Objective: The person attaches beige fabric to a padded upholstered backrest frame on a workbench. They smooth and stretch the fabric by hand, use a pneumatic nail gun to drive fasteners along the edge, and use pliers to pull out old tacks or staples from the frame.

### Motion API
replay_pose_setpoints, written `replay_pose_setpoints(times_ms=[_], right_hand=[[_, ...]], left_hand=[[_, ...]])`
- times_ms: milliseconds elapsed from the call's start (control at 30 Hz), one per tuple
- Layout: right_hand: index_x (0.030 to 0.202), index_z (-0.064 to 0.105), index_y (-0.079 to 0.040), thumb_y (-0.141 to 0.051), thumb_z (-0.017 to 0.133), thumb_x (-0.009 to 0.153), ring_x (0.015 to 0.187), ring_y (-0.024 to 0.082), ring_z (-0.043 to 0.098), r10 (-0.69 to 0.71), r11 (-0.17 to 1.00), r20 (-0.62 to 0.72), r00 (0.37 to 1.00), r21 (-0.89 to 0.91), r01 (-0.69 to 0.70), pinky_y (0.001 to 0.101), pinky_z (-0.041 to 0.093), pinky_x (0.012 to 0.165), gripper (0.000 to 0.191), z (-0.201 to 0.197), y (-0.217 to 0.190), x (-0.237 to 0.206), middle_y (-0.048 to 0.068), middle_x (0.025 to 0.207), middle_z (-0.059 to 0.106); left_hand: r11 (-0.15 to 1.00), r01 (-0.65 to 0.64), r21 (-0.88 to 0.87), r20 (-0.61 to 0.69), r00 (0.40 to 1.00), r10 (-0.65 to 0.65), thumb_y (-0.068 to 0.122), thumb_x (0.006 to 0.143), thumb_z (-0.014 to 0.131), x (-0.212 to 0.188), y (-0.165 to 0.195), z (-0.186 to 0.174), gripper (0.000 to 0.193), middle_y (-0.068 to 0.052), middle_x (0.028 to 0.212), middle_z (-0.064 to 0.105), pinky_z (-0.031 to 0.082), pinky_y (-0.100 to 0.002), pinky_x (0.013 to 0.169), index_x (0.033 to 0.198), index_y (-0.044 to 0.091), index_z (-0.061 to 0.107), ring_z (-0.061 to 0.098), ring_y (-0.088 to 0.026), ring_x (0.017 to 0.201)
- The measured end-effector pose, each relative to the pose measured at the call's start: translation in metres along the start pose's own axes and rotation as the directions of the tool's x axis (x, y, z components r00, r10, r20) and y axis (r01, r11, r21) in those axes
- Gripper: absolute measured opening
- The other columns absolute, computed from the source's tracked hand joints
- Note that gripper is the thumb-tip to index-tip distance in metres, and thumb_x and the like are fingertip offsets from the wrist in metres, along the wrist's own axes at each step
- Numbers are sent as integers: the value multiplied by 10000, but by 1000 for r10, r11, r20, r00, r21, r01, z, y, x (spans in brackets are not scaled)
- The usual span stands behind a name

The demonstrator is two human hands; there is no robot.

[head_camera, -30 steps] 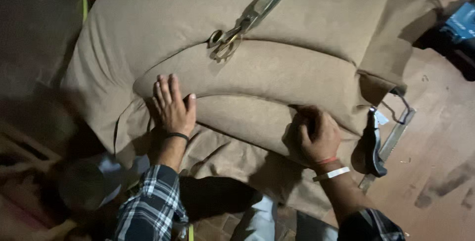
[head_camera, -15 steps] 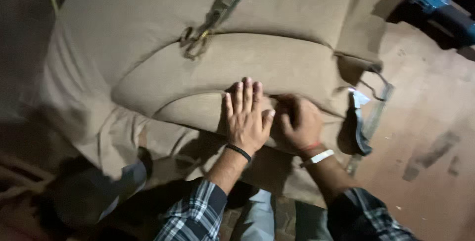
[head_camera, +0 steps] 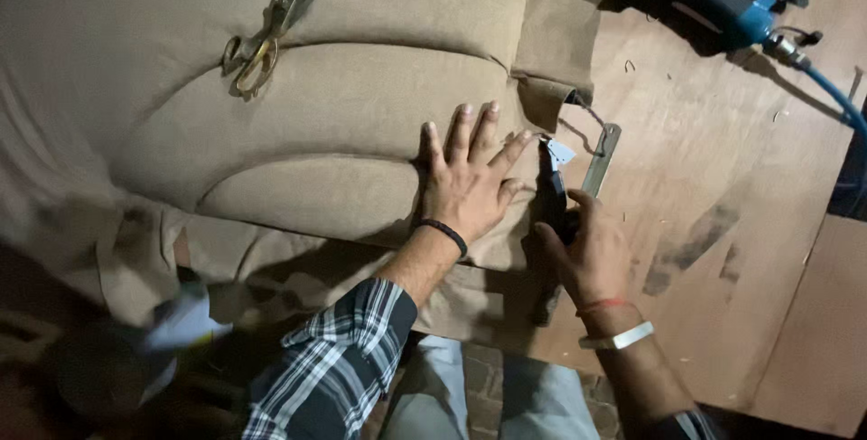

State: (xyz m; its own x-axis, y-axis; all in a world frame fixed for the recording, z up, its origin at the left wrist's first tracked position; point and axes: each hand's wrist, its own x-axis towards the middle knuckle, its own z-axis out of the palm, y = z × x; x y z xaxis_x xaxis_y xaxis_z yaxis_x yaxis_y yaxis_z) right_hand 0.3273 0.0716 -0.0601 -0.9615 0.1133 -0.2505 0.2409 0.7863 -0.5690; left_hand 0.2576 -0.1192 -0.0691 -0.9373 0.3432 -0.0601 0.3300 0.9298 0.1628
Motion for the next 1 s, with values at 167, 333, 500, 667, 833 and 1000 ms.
replay_pose_setpoints(times_ms=[167, 333, 500, 667, 833, 1000], right_hand=[[1321, 618, -54, -242, 703, 874, 908, 316, 732, 12, 983, 52, 999, 184, -22, 421, 567, 768, 492, -38, 17, 20, 173, 1033, 745], [1273, 674, -79, -294, 731, 875, 853, 300, 763, 143, 987, 274, 951, 28, -156, 408, 591, 738, 456, -92, 21, 11, 185, 970, 773], [1214, 723, -112, -326, 754, 828, 798, 302, 763, 1, 993, 303, 953, -111, 34, 398, 599, 712, 442, -106, -1, 5, 158, 940, 776], [1174, 748, -169, -353, 706, 852, 773, 326, 741, -62, 945, 296, 953, -289, 151, 426, 592, 697, 372, -100, -15, 6, 131, 896, 767], [1204, 714, -164, -324, 691, 875, 743, 342, 733, -26, 948, 258, 966, -299, 106, 453, 586, 657, 367, -81, -19, -14, 140, 910, 753], [1192, 719, -150, -333, 692, 896, 743, 368, 713, -199, 940, 38, 979, -274, 202, 465, 568, 621, 349, -65, -22, -36, 160, 930, 735]], left_hand=[[999, 23, 36, 74, 997, -25, 550, 944, 561, 3, 0, -1, 703, -115, 1700, 142, 123, -757, 1176, 1588, 364, 347, 117, -405, 1552], [998, 24, 50, -42, 999, -22, 561, 968, 561, 3, 3, 5, 671, -115, 1702, 155, 125, -767, 1184, 1580, 350, 384, 124, -413, 1555], [996, 46, 77, 1, 999, -46, 573, 972, 546, 1, 5, 11, 682, -107, 1706, 141, 119, -762, 1193, 1590, 334, 383, 114, -412, 1562], [996, 50, 74, -25, 999, -48, 563, 960, 531, 2, 3, 17, 670, -98, 1699, 139, 113, -763, 1181, 1576, 340, 389, 108, -408, 1555], [998, 40, 48, -10, 999, -40, 554, 996, 520, -1, 2, 18, 658, -109, 1713, 136, 121, -752, 1201, 1595, 319, 388, 106, -402, 1569], [999, 35, 36, -13, 999, -34, 546, 989, 514, -4, 3, 15, 655, -110, 1708, 141, 131, -746, 1201, 1588, 310, 395, 120, -392, 1568]])
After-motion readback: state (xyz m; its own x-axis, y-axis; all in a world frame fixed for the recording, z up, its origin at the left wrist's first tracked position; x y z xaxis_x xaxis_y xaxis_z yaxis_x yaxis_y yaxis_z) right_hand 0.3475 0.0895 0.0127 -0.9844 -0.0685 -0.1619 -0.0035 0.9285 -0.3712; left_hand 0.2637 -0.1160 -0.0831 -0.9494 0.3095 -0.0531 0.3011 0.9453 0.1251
